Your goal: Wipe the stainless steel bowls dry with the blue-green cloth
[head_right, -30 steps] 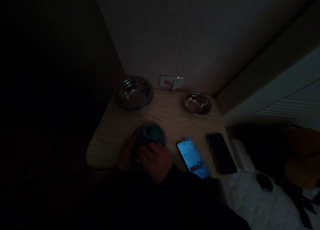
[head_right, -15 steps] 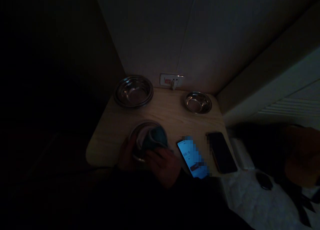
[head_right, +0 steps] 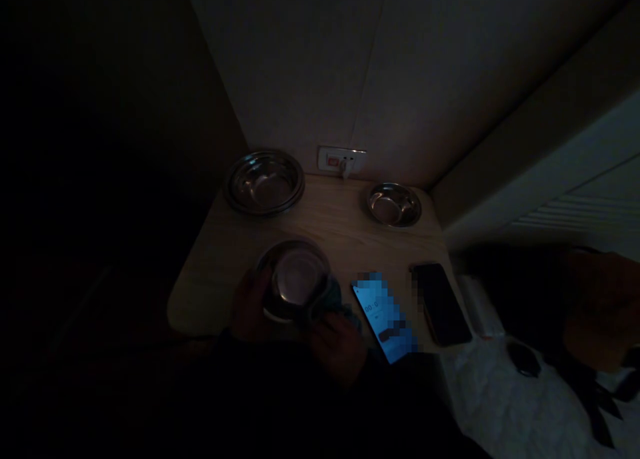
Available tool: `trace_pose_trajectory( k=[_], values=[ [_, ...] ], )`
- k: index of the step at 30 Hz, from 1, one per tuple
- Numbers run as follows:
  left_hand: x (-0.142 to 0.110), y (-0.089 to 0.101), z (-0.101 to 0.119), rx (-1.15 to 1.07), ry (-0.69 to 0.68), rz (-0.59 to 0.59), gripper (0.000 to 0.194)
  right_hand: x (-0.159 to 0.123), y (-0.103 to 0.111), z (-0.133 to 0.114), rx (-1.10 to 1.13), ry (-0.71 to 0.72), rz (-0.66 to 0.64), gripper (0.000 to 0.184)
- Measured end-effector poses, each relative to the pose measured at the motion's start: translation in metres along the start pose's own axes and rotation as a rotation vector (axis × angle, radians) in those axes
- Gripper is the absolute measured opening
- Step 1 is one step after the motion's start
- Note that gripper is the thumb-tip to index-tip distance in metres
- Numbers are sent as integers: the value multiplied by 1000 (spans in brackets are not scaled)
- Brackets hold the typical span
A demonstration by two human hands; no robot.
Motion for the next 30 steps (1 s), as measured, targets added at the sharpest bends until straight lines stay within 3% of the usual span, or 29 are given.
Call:
trace_pose_trajectory(
  k=[4,7,11,17,23,30],
  values=[
    [4,2,1,46,-2,-4,41,-3,13,13,48,-72,30,24],
    [7,9,10,131,-73,-1,30,0,20,28,89,-142,61,26],
    [9,12,16,191,-103,-31,22,-4,20,35,77,-198,72,25],
    [17,10,3,189,-102,-35,33,-3,7,20,3,-156,4,26],
    [16,4,-3,106,-15,-12,41,29,-4,9,14,-132,29,28],
    [17,2,5,91,33,-24,37,24,3,22,-12,-36,-32,28]
  ],
)
Point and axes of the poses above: each hand's wrist, its own x-axis towards the middle knuckle, its own y-axis out of the back of the hand, z = x × y, the point moved 5 cm from there along x, towards the middle knuckle, and after that the axes turned 1 degree about z, right-handed, at the moved point
